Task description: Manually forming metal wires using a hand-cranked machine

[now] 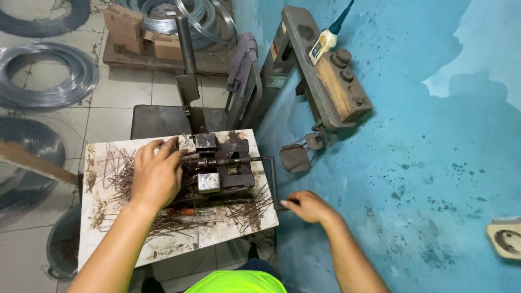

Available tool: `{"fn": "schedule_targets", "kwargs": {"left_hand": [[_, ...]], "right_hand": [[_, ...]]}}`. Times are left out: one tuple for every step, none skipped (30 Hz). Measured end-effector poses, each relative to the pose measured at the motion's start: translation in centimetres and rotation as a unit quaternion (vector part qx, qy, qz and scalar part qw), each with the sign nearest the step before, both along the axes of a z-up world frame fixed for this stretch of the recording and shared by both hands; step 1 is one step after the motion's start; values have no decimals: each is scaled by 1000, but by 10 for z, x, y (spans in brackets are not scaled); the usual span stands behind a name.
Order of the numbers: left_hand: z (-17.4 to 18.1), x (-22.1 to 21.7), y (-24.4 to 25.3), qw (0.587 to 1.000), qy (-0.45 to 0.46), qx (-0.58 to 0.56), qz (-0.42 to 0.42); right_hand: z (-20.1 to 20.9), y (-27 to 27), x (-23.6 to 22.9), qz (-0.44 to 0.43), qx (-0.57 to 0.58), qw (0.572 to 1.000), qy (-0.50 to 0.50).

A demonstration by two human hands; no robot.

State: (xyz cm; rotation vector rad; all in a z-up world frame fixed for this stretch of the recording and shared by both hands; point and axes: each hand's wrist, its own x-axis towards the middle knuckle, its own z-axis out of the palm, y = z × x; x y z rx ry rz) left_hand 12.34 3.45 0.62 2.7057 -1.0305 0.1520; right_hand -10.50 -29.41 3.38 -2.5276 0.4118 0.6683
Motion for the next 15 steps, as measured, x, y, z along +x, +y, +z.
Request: {"fn": "schedule_targets", "kwargs": {"left_hand": [[-12, -2, 6, 993, -64, -92, 27], [-26, -7, 15, 974, -125, -181, 57], [-47, -12, 25, 975, -120, -179, 61], [-70, -22, 39, 969, -119, -191, 104], [-92, -33, 54, 961, -119, -202, 147], [-108, -44, 65, 962, -112, -197, 152], [-124, -56, 76, 965, -94, -173, 174], [-139, -67, 86, 966, -78, -151, 196], [-145, -79, 98, 966, -73, -148, 200], [-151, -86, 109, 972, 1, -82, 222], [-156, -93, 120, 967, 75, -17, 242], [-161, -97, 128, 966, 80, -15, 247], [-166, -102, 136, 954, 124, 19, 271], [-170, -102, 144, 940, 164, 53, 294], [-170, -102, 148, 939, 165, 53, 298]], "right_hand": [[-15, 0, -1, 4, -12, 999, -37], [-31, 1, -3, 10, -23, 997, -71], [-47, 8, 2, 13, -22, 998, -66], [-64, 18, 3, 22, -7, 996, -84], [-81, 29, 4, 31, 8, 994, -101], [-87, 47, 9, 34, 11, 995, -94], [-92, 65, 14, 63, 20, 994, -92], [-97, 82, 20, 91, 28, 991, -92], [-106, 100, 23, 94, 31, 991, -86], [-114, 116, 30, 123, 41, 988, -86], [-122, 134, 38, 151, 52, 983, -86], [-134, 146, 42, 156, 54, 983, -81], [-147, 158, 46, 165, 60, 981, -86], [-159, 170, 54, 175, 66, 978, -95], [-150, 179, 56, 179, 67, 977, -94]]}}
